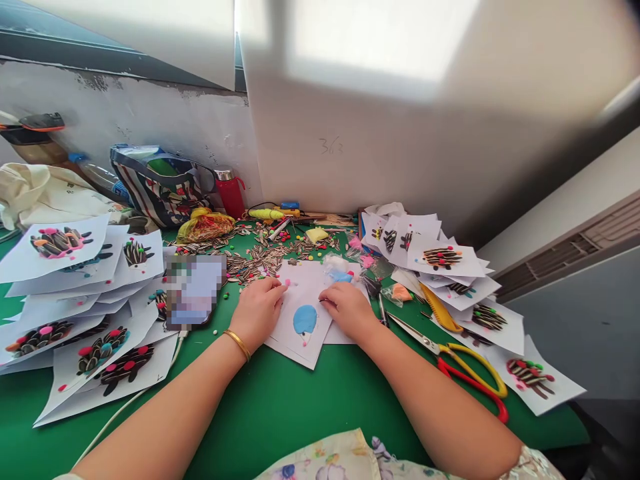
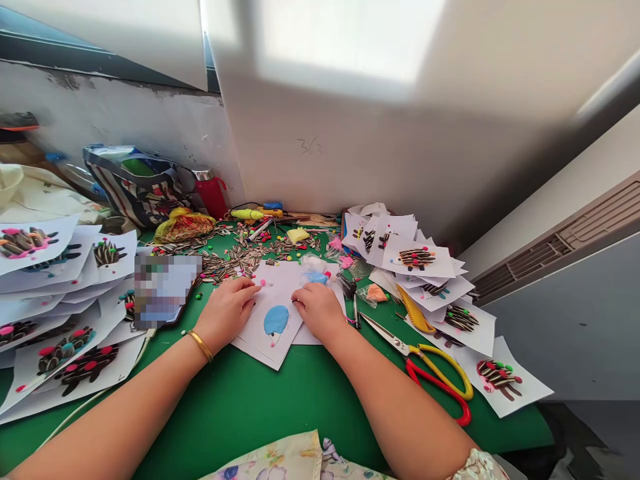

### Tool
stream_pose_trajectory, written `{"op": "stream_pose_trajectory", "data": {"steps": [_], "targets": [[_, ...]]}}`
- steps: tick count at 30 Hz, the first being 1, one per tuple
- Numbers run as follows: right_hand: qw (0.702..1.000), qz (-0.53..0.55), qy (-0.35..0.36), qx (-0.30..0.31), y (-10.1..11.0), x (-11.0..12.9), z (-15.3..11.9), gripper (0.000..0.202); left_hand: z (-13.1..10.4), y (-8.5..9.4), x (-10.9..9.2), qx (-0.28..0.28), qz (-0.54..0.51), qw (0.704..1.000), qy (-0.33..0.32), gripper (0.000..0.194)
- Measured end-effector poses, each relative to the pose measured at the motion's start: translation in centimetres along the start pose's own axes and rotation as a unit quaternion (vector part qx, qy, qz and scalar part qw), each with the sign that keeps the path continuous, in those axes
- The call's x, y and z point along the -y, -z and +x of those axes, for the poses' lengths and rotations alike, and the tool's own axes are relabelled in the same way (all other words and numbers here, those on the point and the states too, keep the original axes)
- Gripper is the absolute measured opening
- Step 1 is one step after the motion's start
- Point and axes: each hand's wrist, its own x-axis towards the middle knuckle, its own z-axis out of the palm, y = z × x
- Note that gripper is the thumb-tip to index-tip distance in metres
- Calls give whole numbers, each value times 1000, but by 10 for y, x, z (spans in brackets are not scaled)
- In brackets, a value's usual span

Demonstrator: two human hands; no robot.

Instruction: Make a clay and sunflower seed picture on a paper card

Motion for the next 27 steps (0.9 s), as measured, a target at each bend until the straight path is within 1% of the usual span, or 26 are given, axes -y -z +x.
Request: {"op": "stream_pose_trajectory", "data": {"steps": [2,3,6,8,10,12,16,17,19,22,27], "targets": [[999,-37,1,3,-1,1,3,18,-1,-1,-2,-1,-26,999,-38,34],[999,-51,0,6,-1,2,4,19,-1,-1,-2,9,-42,997,-63,39],[998,-68,4,15,0,3,2,22,-3,-4,-4,72,-66,988,-117,53],[997,-69,9,24,3,3,-3,24,-5,-5,-5,111,-64,984,-123,53],[997,-68,17,39,8,3,-9,26,-6,-6,-6,129,-64,982,-118,50],[996,-72,25,56,12,4,-14,30,-6,-6,-6,135,-68,982,-116,49],[989,-117,18,84,14,9,-17,51,-7,-7,-7,133,-66,982,-118,48],[988,-127,14,90,15,10,-17,53,-7,-8,-7,134,-63,982,-118,48],[986,-136,12,98,16,11,-18,52,-7,-8,-6,137,-59,982,-118,49],[984,-138,28,107,19,11,-20,46,-7,-8,-6,140,-59,981,-118,49],[983,-146,30,111,20,9,-21,47,-8,-10,-6,130,-60,983,-115,49]]}}
